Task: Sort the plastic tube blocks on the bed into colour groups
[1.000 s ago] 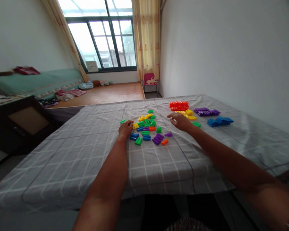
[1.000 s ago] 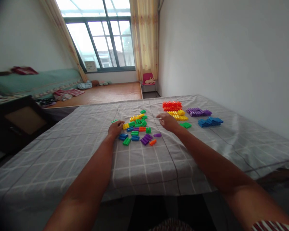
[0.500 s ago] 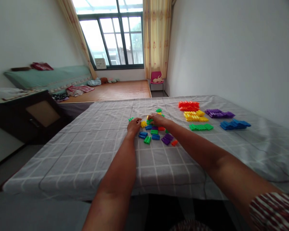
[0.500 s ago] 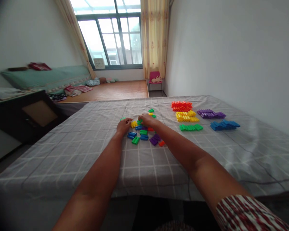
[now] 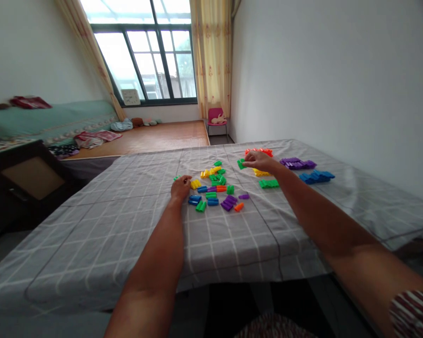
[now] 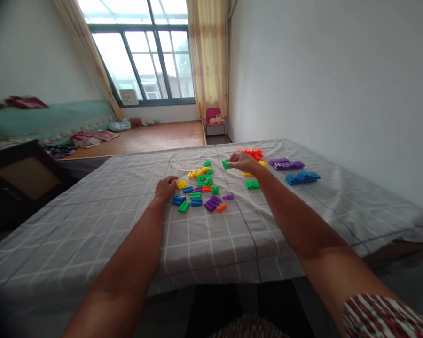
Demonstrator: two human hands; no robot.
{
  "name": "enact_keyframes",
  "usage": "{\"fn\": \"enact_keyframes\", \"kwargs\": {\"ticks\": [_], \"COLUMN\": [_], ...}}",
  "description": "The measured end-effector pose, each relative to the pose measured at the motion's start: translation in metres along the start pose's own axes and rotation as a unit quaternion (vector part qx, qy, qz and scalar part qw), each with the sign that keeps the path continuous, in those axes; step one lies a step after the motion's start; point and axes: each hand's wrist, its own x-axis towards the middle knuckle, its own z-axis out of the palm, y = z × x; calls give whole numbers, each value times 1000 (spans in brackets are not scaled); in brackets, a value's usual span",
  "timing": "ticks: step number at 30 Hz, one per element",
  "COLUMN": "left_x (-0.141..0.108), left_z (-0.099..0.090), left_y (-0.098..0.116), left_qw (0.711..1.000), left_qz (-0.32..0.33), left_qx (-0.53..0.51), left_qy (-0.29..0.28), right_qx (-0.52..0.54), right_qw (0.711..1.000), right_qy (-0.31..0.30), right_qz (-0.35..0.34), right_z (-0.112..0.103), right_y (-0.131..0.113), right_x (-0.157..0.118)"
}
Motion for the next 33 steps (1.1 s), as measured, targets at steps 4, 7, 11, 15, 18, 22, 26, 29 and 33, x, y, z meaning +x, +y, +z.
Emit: {"fn": "enact_keyframes", "kwargs": {"ticks": [4,7,11,15,18,22,26,29,33], "left_x": [4,6,5,3,3,7,14,18,21], "left_z": [0,1,-1,-5,-7,-11,-12,-10,-9], "left_y": [2,0,-4,-5,-4,-8,-20,-28,-35], "left_qw": [1000,1000,1000,999,996,981,955,947,944], "left_qz": [3,3,-2,-11,-19,-46,-99,-129,-147], "left_qx": [-2,5,9,-8,-39,-112,-174,-185,-187], "left_qy": [4,11,26,41,74,151,218,229,229], "right_qx": [-41,-70,-104,-147,-163,-198,-235,-186,-116], "right_qw": [994,990,987,979,976,972,970,981,980], "right_qy": [-40,-60,-70,-87,-73,-75,-7,-23,-31], "right_qz": [89,104,98,110,121,105,55,-49,-160], "right_z": [-38,-38,-24,-13,-11,-20,-19,6,55], "right_y": [53,68,65,59,61,61,37,3,-42], "right_x": [-30,-45,-49,-50,-52,-51,-39,-27,-11]}}
